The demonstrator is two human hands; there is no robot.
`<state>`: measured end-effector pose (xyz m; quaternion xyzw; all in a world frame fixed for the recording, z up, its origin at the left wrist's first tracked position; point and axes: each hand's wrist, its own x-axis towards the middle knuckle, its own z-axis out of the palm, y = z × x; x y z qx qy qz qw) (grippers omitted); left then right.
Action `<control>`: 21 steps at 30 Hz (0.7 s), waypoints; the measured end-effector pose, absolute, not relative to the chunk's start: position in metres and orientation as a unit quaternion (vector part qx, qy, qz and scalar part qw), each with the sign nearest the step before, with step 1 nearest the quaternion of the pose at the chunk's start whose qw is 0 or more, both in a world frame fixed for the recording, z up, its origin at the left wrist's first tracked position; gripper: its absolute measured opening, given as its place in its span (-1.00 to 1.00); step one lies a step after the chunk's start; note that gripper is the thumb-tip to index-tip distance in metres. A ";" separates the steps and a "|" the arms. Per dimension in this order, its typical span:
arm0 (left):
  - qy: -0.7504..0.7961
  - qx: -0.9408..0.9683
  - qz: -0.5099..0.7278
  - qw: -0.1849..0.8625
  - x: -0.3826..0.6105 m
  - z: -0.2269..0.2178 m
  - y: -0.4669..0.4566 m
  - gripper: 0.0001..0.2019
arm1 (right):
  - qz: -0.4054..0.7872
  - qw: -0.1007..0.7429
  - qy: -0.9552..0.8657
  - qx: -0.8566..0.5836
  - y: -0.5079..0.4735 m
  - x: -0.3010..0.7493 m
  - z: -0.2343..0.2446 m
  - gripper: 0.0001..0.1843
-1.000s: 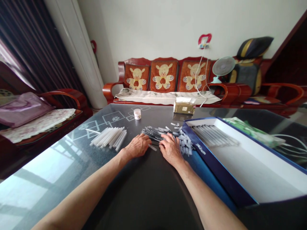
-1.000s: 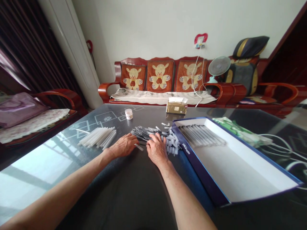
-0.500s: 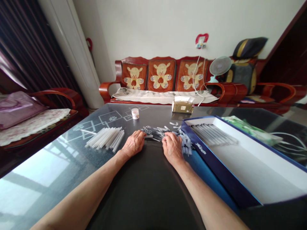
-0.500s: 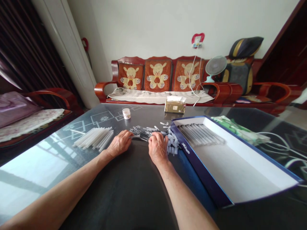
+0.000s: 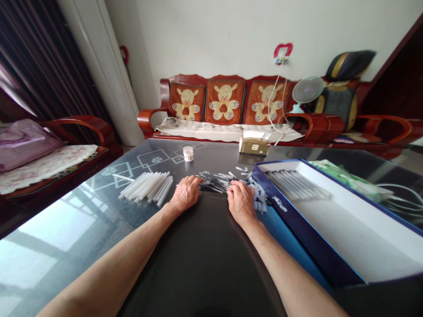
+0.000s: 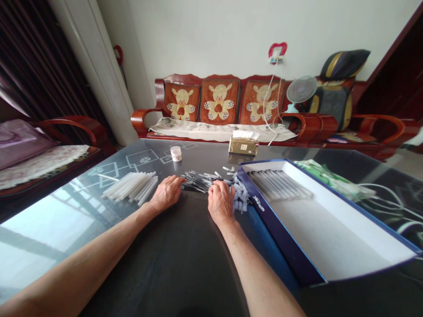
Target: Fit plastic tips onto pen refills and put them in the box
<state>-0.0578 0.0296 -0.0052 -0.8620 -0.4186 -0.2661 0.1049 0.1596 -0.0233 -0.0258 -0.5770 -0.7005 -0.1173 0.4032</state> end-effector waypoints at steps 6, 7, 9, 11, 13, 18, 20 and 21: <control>-0.423 -0.862 -0.262 0.100 -0.057 -0.007 0.029 -0.69 | -0.118 0.400 -0.705 -0.573 -0.023 0.159 -0.026 -0.90; -0.424 -0.861 -0.264 0.100 -0.056 -0.007 0.029 -0.69 | -0.117 0.398 -0.707 -0.573 -0.023 0.159 -0.026 -0.90; -0.428 -0.857 -0.268 0.099 -0.057 -0.007 0.029 -0.69 | -0.117 0.396 -0.707 -0.575 -0.023 0.160 -0.026 -0.90; -0.435 -0.854 -0.271 0.096 -0.057 -0.008 0.029 -0.69 | -0.117 0.394 -0.705 -0.577 -0.023 0.160 -0.026 -0.90; -0.437 -0.852 -0.272 0.094 -0.056 -0.008 0.030 -0.69 | -0.115 0.391 -0.705 -0.580 -0.024 0.160 -0.026 -0.91; -0.422 -0.861 -0.267 0.096 -0.055 -0.007 0.029 -0.69 | -0.115 0.385 -0.709 -0.580 -0.024 0.159 -0.025 -0.90; -0.411 -0.868 -0.260 0.103 -0.055 -0.005 0.029 -0.69 | -0.115 0.384 -0.713 -0.575 -0.025 0.159 -0.024 -0.90; -0.404 -0.872 -0.255 0.109 -0.055 -0.003 0.028 -0.68 | -0.115 0.383 -0.716 -0.572 -0.025 0.159 -0.024 -0.90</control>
